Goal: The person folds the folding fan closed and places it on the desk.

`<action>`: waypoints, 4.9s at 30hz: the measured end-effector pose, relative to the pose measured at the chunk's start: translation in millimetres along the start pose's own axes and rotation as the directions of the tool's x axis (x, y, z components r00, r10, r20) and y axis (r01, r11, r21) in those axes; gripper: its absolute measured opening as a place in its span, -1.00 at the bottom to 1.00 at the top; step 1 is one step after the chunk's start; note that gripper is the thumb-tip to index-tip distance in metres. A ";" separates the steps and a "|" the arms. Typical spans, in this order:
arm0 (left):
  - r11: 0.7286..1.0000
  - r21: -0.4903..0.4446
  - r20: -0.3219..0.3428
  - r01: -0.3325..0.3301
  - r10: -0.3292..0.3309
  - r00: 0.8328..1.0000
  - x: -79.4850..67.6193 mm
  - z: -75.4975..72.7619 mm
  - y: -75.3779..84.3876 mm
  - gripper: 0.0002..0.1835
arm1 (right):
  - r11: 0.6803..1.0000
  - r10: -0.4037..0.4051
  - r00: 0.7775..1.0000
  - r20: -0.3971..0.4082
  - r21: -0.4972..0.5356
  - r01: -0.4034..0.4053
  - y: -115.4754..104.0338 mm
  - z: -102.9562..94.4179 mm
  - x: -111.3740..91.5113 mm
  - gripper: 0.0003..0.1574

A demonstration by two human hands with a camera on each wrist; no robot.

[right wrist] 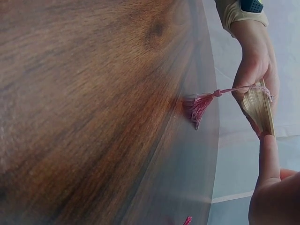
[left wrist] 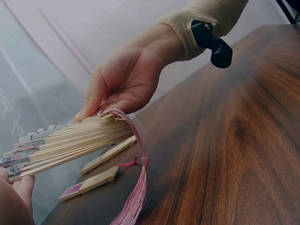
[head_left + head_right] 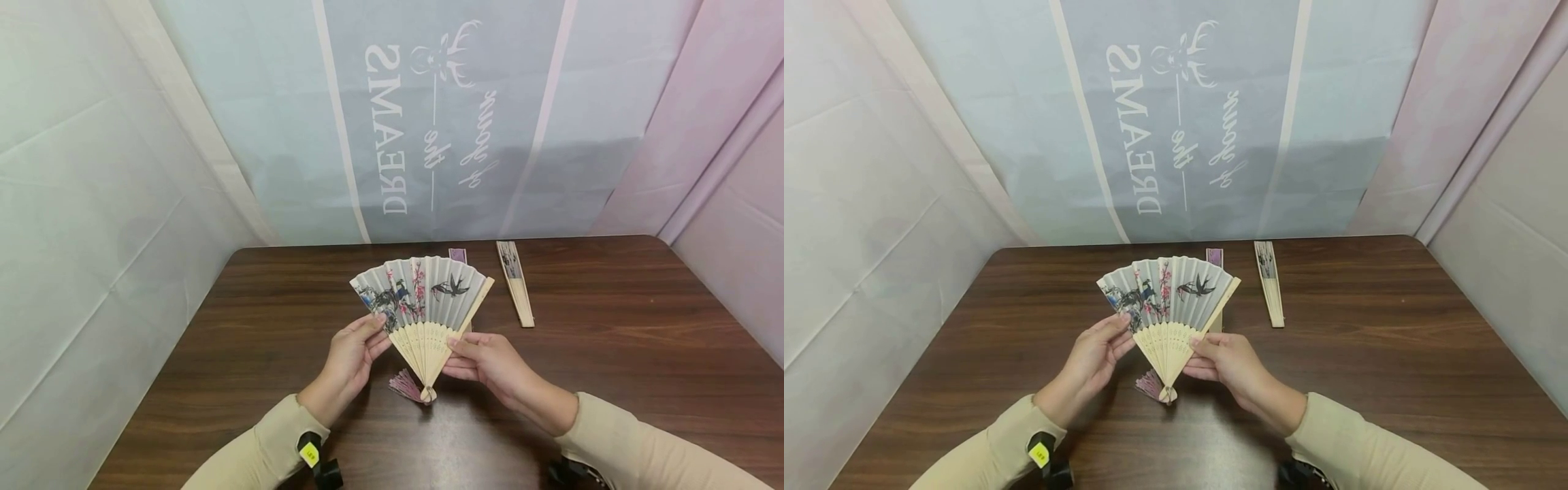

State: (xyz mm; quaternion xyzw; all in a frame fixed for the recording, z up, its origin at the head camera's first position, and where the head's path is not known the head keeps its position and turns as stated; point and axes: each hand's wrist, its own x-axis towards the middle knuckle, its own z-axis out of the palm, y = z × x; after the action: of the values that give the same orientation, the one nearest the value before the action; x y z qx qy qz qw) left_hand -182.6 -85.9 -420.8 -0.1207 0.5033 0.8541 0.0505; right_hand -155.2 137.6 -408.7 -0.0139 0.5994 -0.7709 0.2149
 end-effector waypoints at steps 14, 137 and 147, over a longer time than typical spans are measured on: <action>1.000 0.011 -0.006 0.012 -0.012 1.000 -1.1 3.5 -2.9 -0.87 | 0.998 0.006 1.000 0.017 -0.067 -0.004 0.7 -2.3 0.0 -0.50; 0.938 0.321 0.132 -0.131 0.093 0.987 -7.6 10.7 -28.5 -0.68 | 0.994 0.037 0.987 0.155 -0.108 -0.020 10.3 2.3 23.8 -0.50; 0.926 0.344 0.133 -0.157 0.117 0.984 -5.4 10.7 -28.3 -0.70 | 0.995 0.047 0.994 0.098 -0.096 -0.037 7.7 5.5 23.5 -0.49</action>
State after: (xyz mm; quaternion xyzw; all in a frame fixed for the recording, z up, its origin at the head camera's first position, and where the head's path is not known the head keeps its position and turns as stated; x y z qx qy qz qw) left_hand -173.2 -62.5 -438.4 -0.0270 0.6521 0.7567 0.0391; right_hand -172.6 123.0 -419.9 -0.0500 0.6236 -0.7356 0.2599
